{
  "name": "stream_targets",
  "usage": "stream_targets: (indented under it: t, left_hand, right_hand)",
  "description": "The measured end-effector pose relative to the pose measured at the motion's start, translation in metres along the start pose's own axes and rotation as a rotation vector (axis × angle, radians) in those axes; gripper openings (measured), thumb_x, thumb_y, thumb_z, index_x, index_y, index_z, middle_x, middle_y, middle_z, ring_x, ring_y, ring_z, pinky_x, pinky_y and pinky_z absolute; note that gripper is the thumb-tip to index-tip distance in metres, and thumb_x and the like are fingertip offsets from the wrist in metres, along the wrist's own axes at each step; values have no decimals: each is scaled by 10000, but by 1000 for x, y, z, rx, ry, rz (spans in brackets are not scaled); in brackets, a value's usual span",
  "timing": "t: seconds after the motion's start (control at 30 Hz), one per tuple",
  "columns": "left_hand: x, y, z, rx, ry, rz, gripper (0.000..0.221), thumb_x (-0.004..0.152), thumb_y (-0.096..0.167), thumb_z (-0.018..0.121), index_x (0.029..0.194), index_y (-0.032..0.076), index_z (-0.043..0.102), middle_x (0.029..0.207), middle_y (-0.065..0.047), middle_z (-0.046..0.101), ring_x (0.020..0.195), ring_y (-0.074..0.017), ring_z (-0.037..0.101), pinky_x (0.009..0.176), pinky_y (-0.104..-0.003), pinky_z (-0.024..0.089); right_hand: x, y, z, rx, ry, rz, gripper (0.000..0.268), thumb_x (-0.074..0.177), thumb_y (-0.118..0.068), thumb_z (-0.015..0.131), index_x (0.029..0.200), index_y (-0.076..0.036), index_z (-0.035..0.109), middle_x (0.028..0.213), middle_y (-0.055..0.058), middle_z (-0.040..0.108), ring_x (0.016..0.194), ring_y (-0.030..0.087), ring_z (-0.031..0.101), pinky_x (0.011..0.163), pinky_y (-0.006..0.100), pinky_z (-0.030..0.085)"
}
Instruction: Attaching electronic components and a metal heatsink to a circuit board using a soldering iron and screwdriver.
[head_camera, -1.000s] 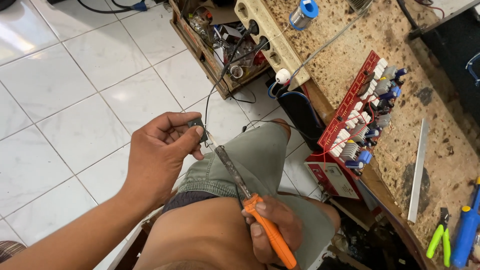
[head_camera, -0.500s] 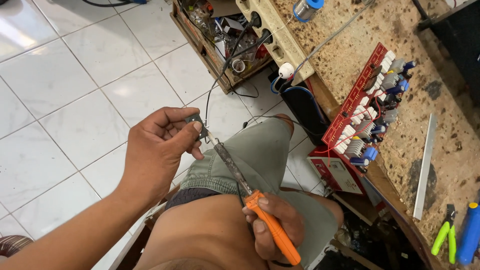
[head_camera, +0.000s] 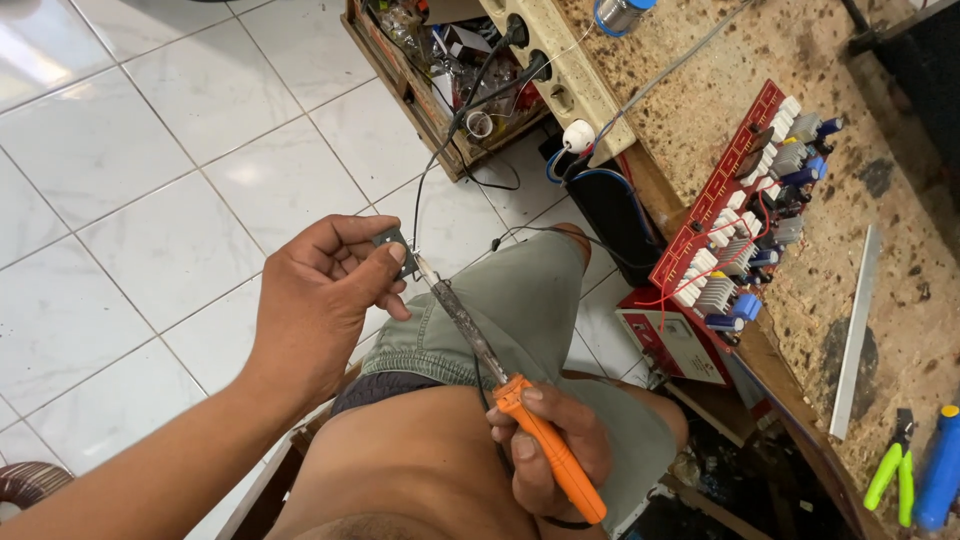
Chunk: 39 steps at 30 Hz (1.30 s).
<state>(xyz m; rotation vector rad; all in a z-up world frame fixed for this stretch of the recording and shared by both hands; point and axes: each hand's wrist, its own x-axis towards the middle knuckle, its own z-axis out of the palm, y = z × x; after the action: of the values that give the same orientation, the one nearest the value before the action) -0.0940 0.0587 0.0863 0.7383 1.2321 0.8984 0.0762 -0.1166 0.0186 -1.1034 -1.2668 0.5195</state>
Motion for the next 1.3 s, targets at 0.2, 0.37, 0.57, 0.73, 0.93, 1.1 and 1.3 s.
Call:
stream_targets:
  t: [0.2,0.37,0.57,0.73,0.93,1.1,1.3]
  left_hand:
    - [-1,0,-1,18,1,0,201,900,57,747,1089,-11,739,666,-91,610,479,-191,630,686,-265,610]
    - [1,-4,-2,4,3,17,201,896,62,749,1080,-16,727,661,-90,605,474,-190,631,720,-278,630]
    - [3,-2,-2,31,53,-52,201,902,66,738,1091,0,728,741,-98,649,537,-223,659,624,-271,590]
    - [10,-7,-7,-21,131,-99,216,876,37,727,1085,-16,717,768,-118,648,637,-204,649,521,-302,612]
    - [16,-12,-16,-22,156,-127,234,879,41,728,1108,-8,718,809,-118,664,673,-201,649,544,-312,626]
    - [21,-20,-20,-51,156,-115,223,876,49,735,1089,-10,710,786,-115,649,672,-199,640,537,-318,632]
    - [30,-38,-31,-154,149,-167,260,887,53,724,1131,-37,705,864,-159,669,716,-237,638,558,-349,635]
  right_hand:
    - [-9,8,-1,-8,38,16,283,1012,-185,553,1218,6,581,887,186,734,657,172,724,575,201,659]
    - [-10,11,-3,-12,28,27,275,1024,-186,547,1222,2,580,912,184,739,658,174,741,586,207,672]
    - [-6,13,2,46,14,26,282,1023,-156,555,1234,28,586,907,193,742,693,181,761,589,222,672]
    - [6,11,12,47,-14,138,268,1020,-193,568,1209,-12,625,875,192,759,629,189,733,567,240,643]
    - [9,19,17,56,-10,241,355,1041,-317,609,1210,-7,641,868,176,769,621,186,738,600,272,672]
    - [13,22,19,70,-5,272,342,1024,-290,621,1205,-1,641,875,171,777,623,195,752,662,303,676]
    - [21,30,23,184,39,179,349,1061,-228,596,1314,12,581,970,219,733,699,270,729,687,380,678]
